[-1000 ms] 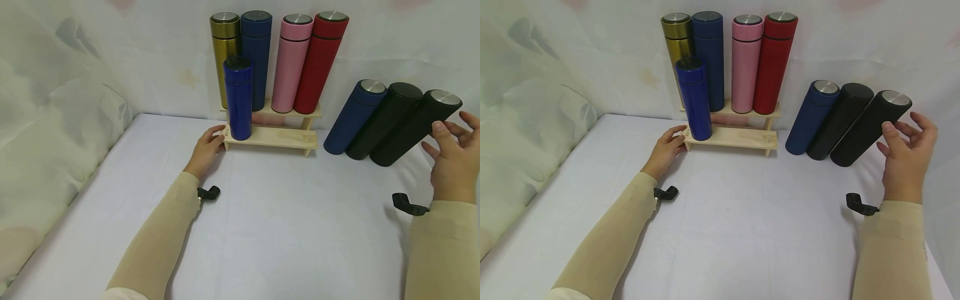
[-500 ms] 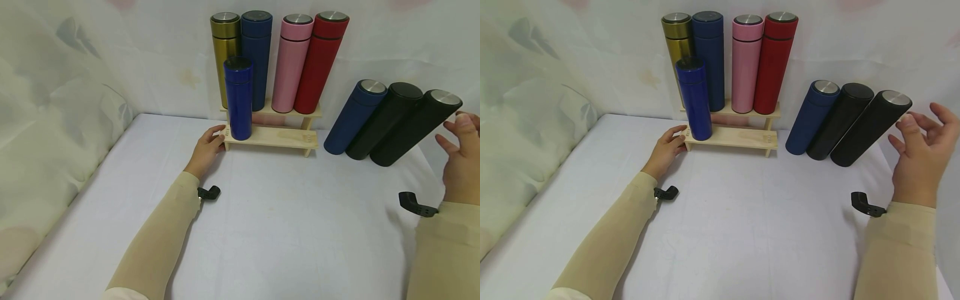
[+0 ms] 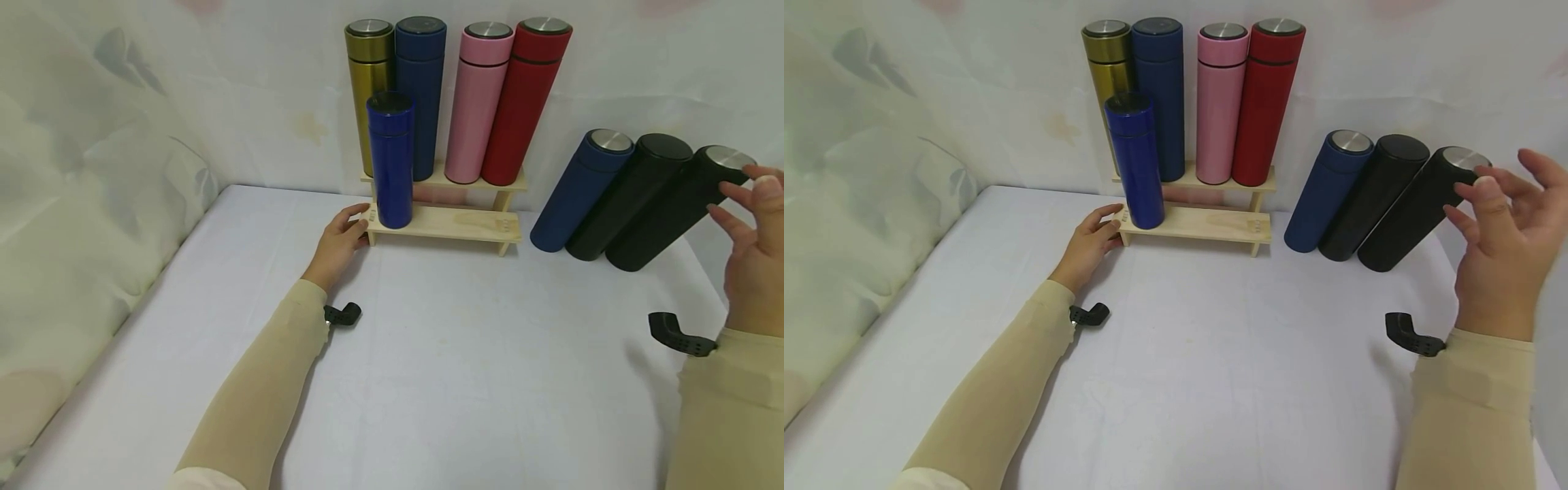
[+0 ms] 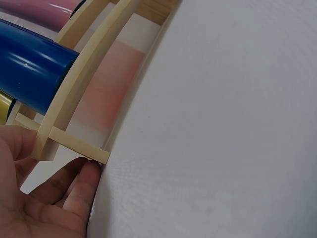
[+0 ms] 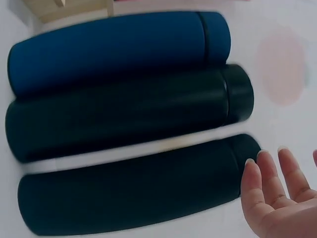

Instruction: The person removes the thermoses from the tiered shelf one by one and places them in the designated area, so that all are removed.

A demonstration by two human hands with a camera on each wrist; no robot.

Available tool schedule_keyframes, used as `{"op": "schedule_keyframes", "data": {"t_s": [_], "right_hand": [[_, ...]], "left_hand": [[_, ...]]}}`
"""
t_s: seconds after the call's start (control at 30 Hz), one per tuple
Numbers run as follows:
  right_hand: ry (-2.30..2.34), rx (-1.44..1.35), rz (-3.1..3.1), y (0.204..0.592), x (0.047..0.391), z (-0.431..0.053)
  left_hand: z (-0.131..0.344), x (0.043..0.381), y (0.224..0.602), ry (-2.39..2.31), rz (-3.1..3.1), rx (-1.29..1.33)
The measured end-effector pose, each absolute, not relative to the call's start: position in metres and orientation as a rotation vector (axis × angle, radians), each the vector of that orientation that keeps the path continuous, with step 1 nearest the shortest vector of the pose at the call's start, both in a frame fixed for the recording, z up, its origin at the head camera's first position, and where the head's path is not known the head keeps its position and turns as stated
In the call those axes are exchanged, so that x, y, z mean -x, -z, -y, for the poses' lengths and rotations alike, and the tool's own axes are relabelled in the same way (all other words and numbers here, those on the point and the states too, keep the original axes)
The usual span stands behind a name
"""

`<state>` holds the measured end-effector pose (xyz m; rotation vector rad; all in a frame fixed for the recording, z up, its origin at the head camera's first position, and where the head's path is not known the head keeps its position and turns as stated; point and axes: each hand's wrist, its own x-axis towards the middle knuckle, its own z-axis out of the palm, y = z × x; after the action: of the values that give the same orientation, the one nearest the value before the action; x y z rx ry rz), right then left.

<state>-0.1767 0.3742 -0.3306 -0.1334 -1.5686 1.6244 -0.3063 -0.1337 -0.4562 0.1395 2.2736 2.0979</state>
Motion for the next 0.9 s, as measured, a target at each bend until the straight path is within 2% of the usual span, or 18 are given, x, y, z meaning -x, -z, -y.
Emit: {"op": "schedule_keyframes", "data": {"t_s": [0.4, 0.9], "right_hand": [[-1.912, -0.084, 1.458, 0.318, 0.178, -0.337], [-2.205, -0.405, 1.404, 0.325, 0.18, -0.299]], "left_hand": [[0.134, 0.304, 0.454, -2.096, -2.263, -0.137], [0.133, 0.304, 0.454, -2.087, -2.274, -0.146]]}}
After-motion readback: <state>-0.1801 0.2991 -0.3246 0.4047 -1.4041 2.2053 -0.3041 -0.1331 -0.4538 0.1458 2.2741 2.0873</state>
